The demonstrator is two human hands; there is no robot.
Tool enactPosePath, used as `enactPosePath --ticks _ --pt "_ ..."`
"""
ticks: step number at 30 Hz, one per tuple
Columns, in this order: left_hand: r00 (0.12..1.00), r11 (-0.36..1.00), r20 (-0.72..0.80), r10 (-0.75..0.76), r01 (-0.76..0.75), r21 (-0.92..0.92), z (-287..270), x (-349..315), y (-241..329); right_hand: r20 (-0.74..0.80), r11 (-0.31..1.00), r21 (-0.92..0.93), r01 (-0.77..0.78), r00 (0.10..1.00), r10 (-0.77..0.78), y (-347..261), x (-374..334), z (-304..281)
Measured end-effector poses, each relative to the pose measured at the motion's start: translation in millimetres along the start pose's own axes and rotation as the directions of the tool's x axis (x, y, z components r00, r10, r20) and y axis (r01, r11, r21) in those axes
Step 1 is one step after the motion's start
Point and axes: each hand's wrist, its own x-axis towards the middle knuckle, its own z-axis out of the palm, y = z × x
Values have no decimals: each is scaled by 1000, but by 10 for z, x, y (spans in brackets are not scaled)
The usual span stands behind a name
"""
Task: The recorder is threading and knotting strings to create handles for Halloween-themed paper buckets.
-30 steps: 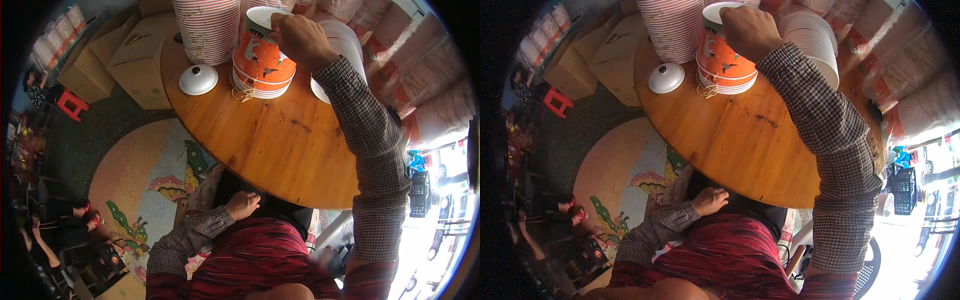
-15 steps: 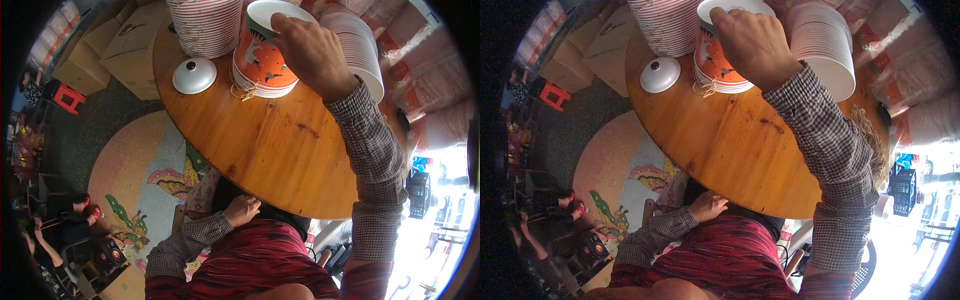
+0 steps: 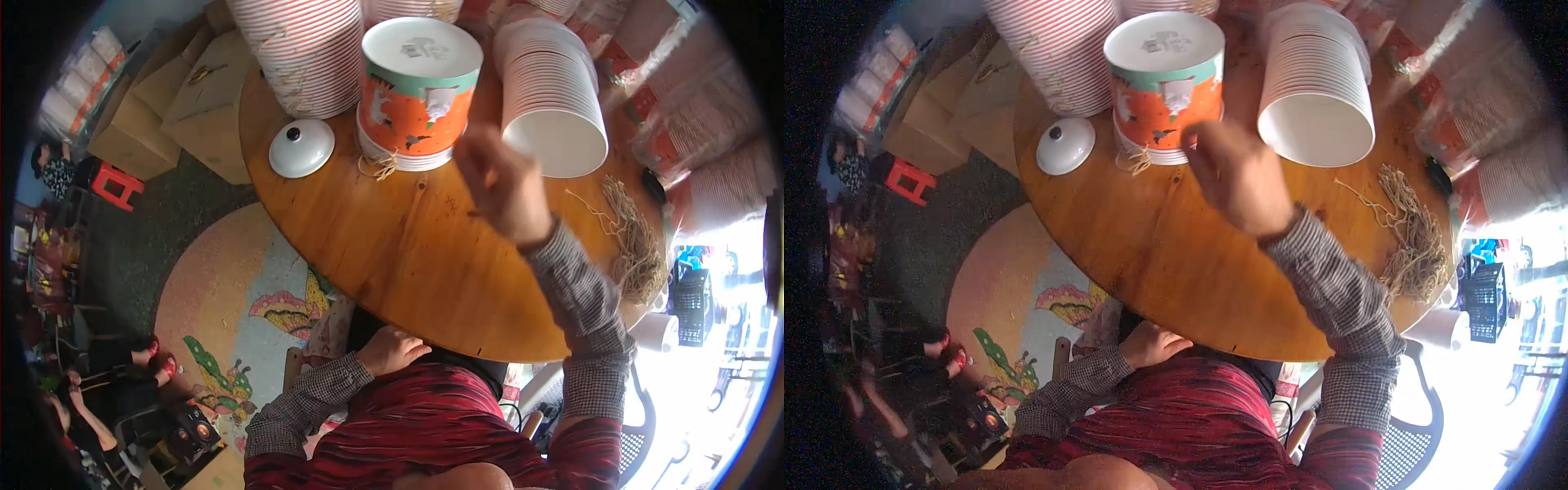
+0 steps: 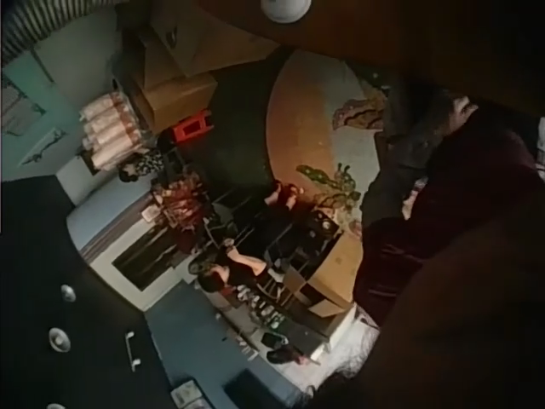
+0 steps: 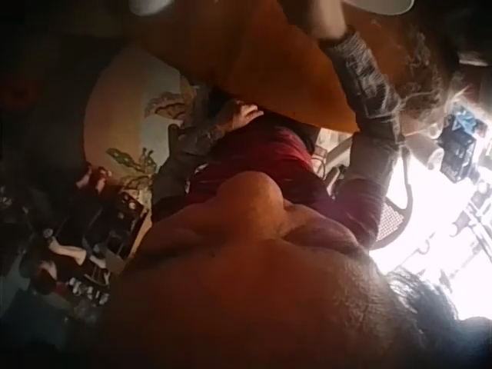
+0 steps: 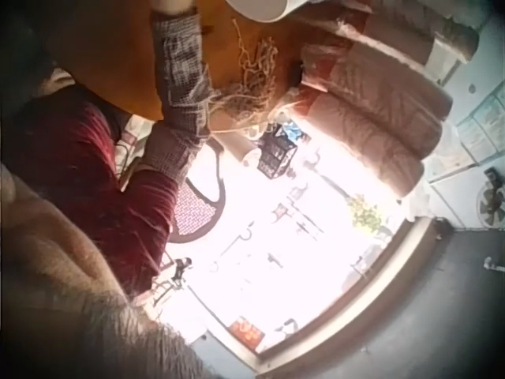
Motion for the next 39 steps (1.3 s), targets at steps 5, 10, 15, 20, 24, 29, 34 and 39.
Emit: enactPosePath --ticks 5,10,15,20,24,29,34,39 --pt "993 956 -67 99 -114 -269 -454 200 647 153 999 -12 -50 987 51 144 -760 -84" --pt "985 945 -174 -16 -42 -324 -779 769 878 -68 908 86 -410 907 416 579 -898 -401" --pt "898 853 -403 -174 -67 -518 -880 1998 492 -375 831 198 -520 743 555 1174 -981 -747" --pt "754 971 -646 -119 -47 -233 -825 3123 111 -555 823 204 -530 630 543 1657 -1162 -992" --pt "729 964 -656 -197 22 -265 -663 3309 -42 -442 782 360 -509 646 623 1607 -1076 -899" --pt "739 894 -611 -283 -27 -447 -718 3284 -77 -414 764 320 -560 643 645 1533 -1033 -869" --pt "762 926 -591 -265 30 -376 -742 3290 56 -393 748 293 -595 638 662 1541 -1050 -938" --pt "781 900 -559 -278 8 -436 -783 3206 -119 -389 749 244 -615 646 657 1413 -982 -902"
